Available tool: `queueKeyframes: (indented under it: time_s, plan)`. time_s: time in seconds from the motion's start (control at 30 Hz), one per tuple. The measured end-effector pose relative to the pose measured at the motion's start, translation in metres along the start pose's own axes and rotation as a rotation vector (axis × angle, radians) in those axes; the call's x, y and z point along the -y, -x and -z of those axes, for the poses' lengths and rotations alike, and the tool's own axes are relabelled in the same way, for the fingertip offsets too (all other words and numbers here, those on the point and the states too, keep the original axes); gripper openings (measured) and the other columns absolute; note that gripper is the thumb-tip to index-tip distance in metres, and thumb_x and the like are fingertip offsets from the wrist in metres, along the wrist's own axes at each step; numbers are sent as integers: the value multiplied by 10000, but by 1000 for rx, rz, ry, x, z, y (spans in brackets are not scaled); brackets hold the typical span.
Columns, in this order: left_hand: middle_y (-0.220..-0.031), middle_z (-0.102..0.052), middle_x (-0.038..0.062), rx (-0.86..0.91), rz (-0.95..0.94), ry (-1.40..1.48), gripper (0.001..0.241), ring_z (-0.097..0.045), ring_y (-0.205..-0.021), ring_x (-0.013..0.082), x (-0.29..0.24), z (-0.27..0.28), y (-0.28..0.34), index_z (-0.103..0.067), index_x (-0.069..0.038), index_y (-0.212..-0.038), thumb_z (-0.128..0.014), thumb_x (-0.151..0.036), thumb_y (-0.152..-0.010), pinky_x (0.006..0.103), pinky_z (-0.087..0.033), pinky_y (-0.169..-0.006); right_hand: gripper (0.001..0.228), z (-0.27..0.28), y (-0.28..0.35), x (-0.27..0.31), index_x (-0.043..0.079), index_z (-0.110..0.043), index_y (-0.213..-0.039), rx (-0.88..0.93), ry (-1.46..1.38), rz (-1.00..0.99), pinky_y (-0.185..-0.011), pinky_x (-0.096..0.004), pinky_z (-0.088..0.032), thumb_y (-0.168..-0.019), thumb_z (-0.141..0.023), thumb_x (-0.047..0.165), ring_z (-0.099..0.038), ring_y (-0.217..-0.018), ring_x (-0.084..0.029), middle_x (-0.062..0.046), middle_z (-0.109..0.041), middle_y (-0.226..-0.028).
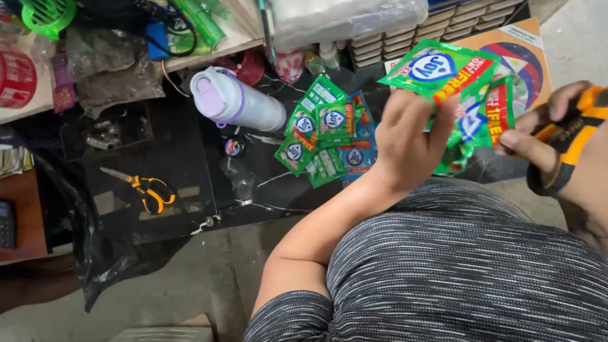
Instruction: Cutting apart individual sachets of dishwashing liquid from a strip using scissors
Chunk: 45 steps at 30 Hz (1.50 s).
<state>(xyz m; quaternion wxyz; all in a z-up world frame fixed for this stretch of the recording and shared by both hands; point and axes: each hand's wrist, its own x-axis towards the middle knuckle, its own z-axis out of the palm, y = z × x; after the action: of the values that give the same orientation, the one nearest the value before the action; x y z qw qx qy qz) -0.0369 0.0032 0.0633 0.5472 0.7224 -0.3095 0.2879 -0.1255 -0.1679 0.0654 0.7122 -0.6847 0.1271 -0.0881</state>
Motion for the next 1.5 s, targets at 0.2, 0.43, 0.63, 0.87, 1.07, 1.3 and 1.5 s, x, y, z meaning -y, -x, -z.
queueKeyframes:
  time_s: [0.2, 0.43, 0.63, 0.87, 1.07, 1.3, 1.5]
  plan:
    - [-672, -278, 30, -78, 111, 47, 384, -278, -623, 191, -6, 10, -9, -300, -70, -703, -514, -188, -998, 337, -271, -556, 461, 14, 11, -5, 122, -294, -1047, -29, 38, -2, -716, -352, -588, -903, -666, -108, -658, -759, -270, -213, -596, -854]
    - [-790, -406, 44, -205, 271, -228, 349, -391, -686, 171, 21, 94, -47, -433, -75, -793, -388, -301, -1055, 321, -356, -626, 484, 145, -7, -151, 253, -295, -1222, -152, -130, 5, -654, -295, -551, -1015, -695, 75, -603, -730, -173, -4, -555, -932]
    - [-914, -437, 47, -241, 225, -64, 172, -477, -797, 159, 24, 100, -36, -506, -66, -962, -466, -213, -1042, 298, -437, -731, 411, 141, -17, -189, 200, -351, -1121, -110, -26, -257, -696, -377, -569, -980, -664, -26, -684, -829, -272, -122, -619, -913]
    - [-1006, -566, 103, 81, 315, 48, 228, -587, -929, 260, 28, 76, -26, -550, -67, -1093, -552, -270, -990, 381, -480, -852, 408, 122, -24, -173, 98, -622, -1193, 105, 562, -462, -673, -381, -499, -828, -763, 212, -612, -731, -250, -121, -657, -887]
    - [-1362, -421, 201, 213, 505, 535, 605, -658, -1095, 267, 23, 54, -6, -305, -104, -1377, -694, -169, -918, 377, -600, -923, 775, 134, -36, -111, 96, -574, -1479, 310, 608, -298, -614, -300, -376, -734, -787, 69, -456, -692, -152, -123, -595, -774]
    - [-1527, -531, -45, 505, 347, 184, 519, -542, -1464, 191, 28, 59, -6, -442, -233, -1499, -664, -262, -1031, 486, -299, -1379, 1291, 184, -64, -110, 112, -503, -1538, 618, 598, -368, -667, -392, -520, -327, -938, 6, -623, -709, -283, -222, -644, -742]
    - [-1498, -548, 51, 501, 360, 243, 599, -540, -1426, 197, 16, 55, -12, -420, -213, -1507, -706, -251, -982, 333, -441, -1255, 1197, 156, -68, -43, 109, -643, -1417, 642, 619, -192, -463, -302, -374, -252, -915, 163, -468, -496, -202, -99, -583, -611]
